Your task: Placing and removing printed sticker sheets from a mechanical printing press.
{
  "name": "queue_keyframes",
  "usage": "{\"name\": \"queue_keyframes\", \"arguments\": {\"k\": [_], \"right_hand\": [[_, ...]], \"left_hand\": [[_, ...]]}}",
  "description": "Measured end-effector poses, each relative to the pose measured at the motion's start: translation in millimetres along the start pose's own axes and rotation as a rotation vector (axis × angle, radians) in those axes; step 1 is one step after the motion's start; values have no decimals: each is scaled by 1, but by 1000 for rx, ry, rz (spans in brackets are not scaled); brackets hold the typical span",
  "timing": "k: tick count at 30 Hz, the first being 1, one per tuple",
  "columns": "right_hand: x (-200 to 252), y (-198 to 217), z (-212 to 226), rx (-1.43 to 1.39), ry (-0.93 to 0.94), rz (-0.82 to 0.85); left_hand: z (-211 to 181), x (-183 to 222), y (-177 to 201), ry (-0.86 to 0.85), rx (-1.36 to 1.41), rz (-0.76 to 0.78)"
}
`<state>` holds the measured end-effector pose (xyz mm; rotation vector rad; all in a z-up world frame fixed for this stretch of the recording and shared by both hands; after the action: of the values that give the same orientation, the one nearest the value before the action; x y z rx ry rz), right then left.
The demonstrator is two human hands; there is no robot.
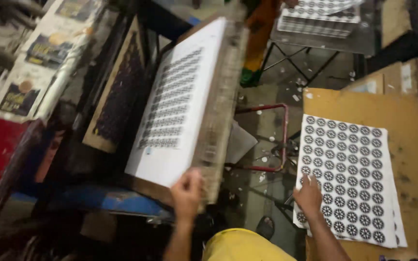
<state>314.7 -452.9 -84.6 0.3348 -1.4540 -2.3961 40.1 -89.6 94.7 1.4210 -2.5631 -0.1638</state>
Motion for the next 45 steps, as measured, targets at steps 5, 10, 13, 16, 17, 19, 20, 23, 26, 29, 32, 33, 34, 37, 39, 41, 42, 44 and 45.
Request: {"name": "queue_keyframes", "arguments": {"k": [5,10,13,16,17,19,20,23,26,29,32,33,34,37,39,41,42,44,45], "right_hand": [[45,2,-21,158,-310,299],[50,-16,-50,-2,-240,422],[46,-67,-110,-179,-124,332],[44,-52,-109,-247,-134,299],[42,-53,-117,-246,-140,303],[39,-53,-123,-394,-110,288],[41,-50,-143,-394,-121,284],[54,-30,-203,-964,-332,264],[77,31,-283,-821,-336,21],[107,61,-365,-580,-316,-180],[117,66,-361,-397,-235,-252],[123,34,-360,-987,-573,-127],[135,-1,-340,-1564,-918,41],[126,-84,-289,-2183,-846,314],[111,-43,-249,-2045,-797,344],[60,-27,-183,-1877,-688,344],[34,-17,-141,-1813,-631,344],[-6,9,-59,-1704,-518,323],[-25,23,-16,-1658,-462,300]], "left_hand": [[45,84,-152,-75,-94,332],[186,150,-290,165,-102,947],[272,170,-332,326,-69,863],[344,183,-375,185,2,814],[305,188,-379,191,1,817],[239,194,-380,306,-296,824],[257,191,-398,306,-300,835],[238,174,-434,-88,-180,690],[181,177,-445,261,-215,754],[107,172,-437,251,61,823],[82,144,-413,147,118,748],[70,132,-404,-85,186,709],[59,125,-392,-313,249,661],[4,111,-338,-52,461,847],[-13,86,-289,-80,200,691],[-19,63,-233,-79,-82,532],[-20,46,-197,-48,-100,428],[-2,7,-138,-13,-127,314],[20,-16,-109,53,-25,211]]}}
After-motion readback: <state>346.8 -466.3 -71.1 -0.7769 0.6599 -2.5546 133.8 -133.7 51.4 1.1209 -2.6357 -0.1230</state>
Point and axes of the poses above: each hand's wrist, its own x-axis away from the middle knuckle, its own y-axis out of the back of the hand, z = x × y, the point moved 7 cm from there along -x, towards the middle knuckle, and after that the axes turned 13 degrees about -x, right-handed, at the moved point
